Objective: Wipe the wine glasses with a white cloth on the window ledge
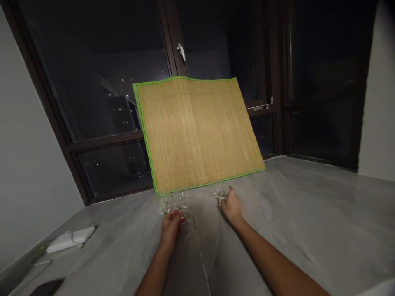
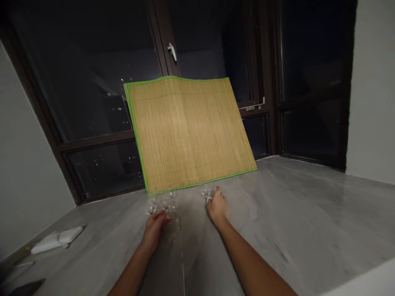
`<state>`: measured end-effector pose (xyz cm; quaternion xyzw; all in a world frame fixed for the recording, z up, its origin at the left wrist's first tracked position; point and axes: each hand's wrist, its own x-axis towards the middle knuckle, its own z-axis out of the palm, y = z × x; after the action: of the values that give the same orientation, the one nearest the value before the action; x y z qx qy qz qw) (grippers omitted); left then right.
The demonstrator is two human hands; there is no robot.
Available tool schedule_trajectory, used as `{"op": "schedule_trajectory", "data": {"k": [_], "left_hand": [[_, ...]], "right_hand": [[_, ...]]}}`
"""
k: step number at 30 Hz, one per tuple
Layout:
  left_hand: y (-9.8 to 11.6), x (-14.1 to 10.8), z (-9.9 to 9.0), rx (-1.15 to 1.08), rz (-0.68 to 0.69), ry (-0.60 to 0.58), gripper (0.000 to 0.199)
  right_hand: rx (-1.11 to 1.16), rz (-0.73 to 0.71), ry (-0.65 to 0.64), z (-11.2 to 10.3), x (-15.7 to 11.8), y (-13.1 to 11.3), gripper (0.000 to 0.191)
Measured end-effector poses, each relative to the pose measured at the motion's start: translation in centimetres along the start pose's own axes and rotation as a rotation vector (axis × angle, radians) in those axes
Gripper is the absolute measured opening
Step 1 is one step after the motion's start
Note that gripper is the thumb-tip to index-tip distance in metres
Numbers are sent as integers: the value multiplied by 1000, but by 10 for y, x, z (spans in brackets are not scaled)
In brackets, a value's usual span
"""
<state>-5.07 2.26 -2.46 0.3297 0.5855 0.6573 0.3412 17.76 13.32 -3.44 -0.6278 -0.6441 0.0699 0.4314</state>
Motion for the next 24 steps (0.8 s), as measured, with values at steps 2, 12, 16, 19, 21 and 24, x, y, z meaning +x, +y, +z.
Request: {"op": "schedule_trajectory", "data": {"k": [2, 12, 16, 19, 21, 24], "left_hand": [[1, 1, 1, -85, -32, -50, 44], [13, -2, 5, -376, -142, -189, 32], [7, -11, 19, -190, -68, -166, 39], [2, -15, 26, 140, 139, -134, 45], [0, -16, 26, 346, 303, -86, 46], [2, -15, 21, 546, 476, -31, 48]], "right_hand": [[-24, 1, 20, -1, 3, 3, 64], [386, -190, 348, -36, -7, -29, 47], [520, -522, 69, -22, -42, -56, 41], [603, -645, -101, -13, -58, -65, 54], [630, -655, -143, -11, -61, -65, 59], [651, -645, -139, -10, -60, -62, 57]]}}
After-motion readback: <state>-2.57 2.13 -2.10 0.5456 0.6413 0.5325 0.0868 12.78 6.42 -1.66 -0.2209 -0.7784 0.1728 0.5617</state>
